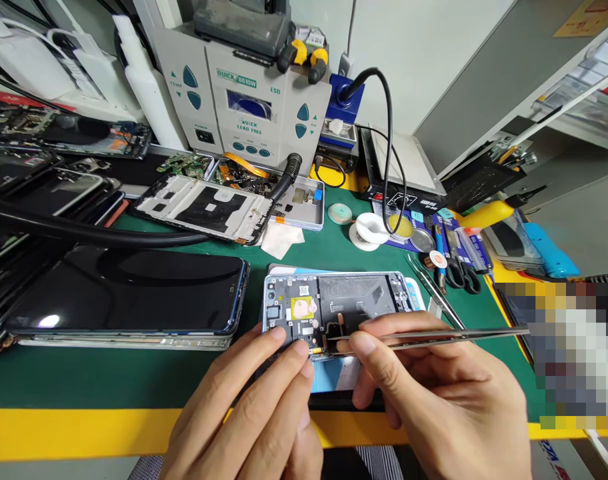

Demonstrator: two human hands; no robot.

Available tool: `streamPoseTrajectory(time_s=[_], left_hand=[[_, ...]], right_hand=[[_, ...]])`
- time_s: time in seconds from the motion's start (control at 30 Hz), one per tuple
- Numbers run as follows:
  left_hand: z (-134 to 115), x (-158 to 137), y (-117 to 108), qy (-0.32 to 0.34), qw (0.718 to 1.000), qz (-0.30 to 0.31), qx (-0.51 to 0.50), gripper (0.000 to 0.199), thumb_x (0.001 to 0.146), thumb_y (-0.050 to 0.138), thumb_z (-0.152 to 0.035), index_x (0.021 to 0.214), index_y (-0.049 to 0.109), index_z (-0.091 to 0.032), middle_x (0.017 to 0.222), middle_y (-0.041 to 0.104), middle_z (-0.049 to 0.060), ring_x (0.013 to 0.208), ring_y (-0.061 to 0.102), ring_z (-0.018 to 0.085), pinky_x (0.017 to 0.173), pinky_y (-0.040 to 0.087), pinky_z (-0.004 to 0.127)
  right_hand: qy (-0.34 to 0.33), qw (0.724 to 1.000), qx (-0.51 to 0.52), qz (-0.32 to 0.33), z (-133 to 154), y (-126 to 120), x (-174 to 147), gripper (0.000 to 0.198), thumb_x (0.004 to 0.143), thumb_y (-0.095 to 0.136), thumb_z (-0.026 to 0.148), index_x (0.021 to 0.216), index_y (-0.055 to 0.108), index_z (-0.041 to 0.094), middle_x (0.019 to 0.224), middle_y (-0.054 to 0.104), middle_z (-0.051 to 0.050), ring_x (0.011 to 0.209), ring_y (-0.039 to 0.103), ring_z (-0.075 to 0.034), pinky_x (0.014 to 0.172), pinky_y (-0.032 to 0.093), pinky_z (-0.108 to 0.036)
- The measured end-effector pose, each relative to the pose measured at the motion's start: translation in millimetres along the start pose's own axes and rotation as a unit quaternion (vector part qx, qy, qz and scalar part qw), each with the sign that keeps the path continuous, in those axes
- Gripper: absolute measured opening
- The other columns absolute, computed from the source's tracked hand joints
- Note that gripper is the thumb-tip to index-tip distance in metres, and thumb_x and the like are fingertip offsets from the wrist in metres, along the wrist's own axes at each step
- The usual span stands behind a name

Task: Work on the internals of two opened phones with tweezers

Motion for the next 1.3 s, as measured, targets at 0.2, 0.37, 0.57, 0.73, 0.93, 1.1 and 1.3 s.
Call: streamPoseTrajectory(time_s=[0.2, 0.37, 0.57, 0.73, 0.93, 1.1, 1.3], left_hand=[[0.5, 5.3, 0.8, -0.001, 1.0, -0.012, -0.003, 0.04, 0.067, 0.061, 0.007, 0.097, 0.076, -0.014, 0.105, 0.079, 0.0, 0.111, 0.069, 0.023, 0.096, 0.059, 0.04], [0.5, 6.6, 0.8, 0.012, 1.0, -0.027, -0.004, 0.04, 0.065, 0.062, 0.009, 0.094, 0.076, -0.014, 0.101, 0.079, 0.0, 0.109, 0.07, 0.021, 0.095, 0.06, 0.038], [-1.8, 6.4, 0.0, 0.014, 1.0, -0.027, -0.007, 0.038, 0.068, 0.062, 0.01, 0.095, 0.076, -0.014, 0.103, 0.079, 0.001, 0.109, 0.07, 0.022, 0.094, 0.061, 0.037], [-1.4, 6.0, 0.8, 0.03, 0.999, -0.028, -0.007, 0.036, 0.069, 0.063, 0.009, 0.095, 0.076, -0.014, 0.102, 0.079, 0.001, 0.109, 0.071, 0.022, 0.094, 0.061, 0.036], [-0.3, 3.6, 0.5, 0.039, 0.999, -0.037, -0.001, 0.038, 0.068, 0.063, 0.007, 0.097, 0.076, -0.013, 0.103, 0.079, 0.002, 0.11, 0.07, 0.023, 0.095, 0.061, 0.04], [0.1, 3.8, -0.9, -0.002, 1.0, -0.029, 0.002, 0.04, 0.066, 0.06, 0.009, 0.095, 0.076, -0.015, 0.101, 0.08, -0.001, 0.109, 0.071, 0.021, 0.094, 0.062, 0.038], [-1.4, 7.3, 0.7, 0.004, 1.0, -0.021, -0.001, 0.039, 0.066, 0.059, 0.009, 0.093, 0.075, -0.015, 0.1, 0.08, -0.001, 0.11, 0.07, 0.02, 0.095, 0.061, 0.037]], right_hand=[[0.001, 1.0, 0.002, 0.001, 1.5, -2.2, -2.6, 0.03, 0.085, 0.076, 0.028, 0.056, 0.075, 0.019, 0.074, 0.076, -0.004, 0.042, 0.066, -0.009, 0.037, 0.051, -0.012], [-0.027, 1.0, -0.012, 0.009, 1.1, -0.8, -2.0, 0.035, 0.086, 0.075, 0.026, 0.052, 0.072, 0.019, 0.074, 0.076, -0.004, 0.048, 0.07, -0.012, 0.04, 0.053, -0.013], [-0.001, 1.0, 0.018, 0.009, -0.2, 0.3, -3.5, 0.029, 0.085, 0.076, 0.029, 0.058, 0.074, 0.019, 0.078, 0.077, -0.005, 0.045, 0.067, -0.01, 0.039, 0.053, -0.013], [-0.003, 0.998, 0.058, -0.005, -1.8, 0.4, -2.8, 0.027, 0.081, 0.08, 0.03, 0.059, 0.074, 0.016, 0.08, 0.079, -0.008, 0.035, 0.06, -0.007, 0.031, 0.047, -0.011], [0.011, 0.996, 0.088, -0.012, -7.1, 0.7, -4.1, 0.012, 0.081, 0.082, 0.026, 0.073, 0.077, 0.019, 0.07, 0.076, -0.002, 0.037, 0.062, -0.007, 0.033, 0.047, -0.008], [0.009, 0.995, 0.096, -0.019, -1.3, 0.6, -1.2, 0.012, 0.08, 0.081, 0.025, 0.071, 0.076, 0.018, 0.072, 0.076, -0.003, 0.037, 0.064, -0.009, 0.033, 0.049, -0.01], [-0.009, 0.999, 0.042, -0.001, 1.5, -0.5, -2.4, 0.023, 0.083, 0.078, 0.025, 0.061, 0.076, 0.018, 0.075, 0.075, -0.002, 0.04, 0.065, -0.007, 0.036, 0.05, -0.007]])
Point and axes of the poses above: each hand's wrist, its own x-axis towards the middle knuckle, its own y-axis out of the palm, z = x × y, the point moved 4 cm from there along x, towards the middle knuckle
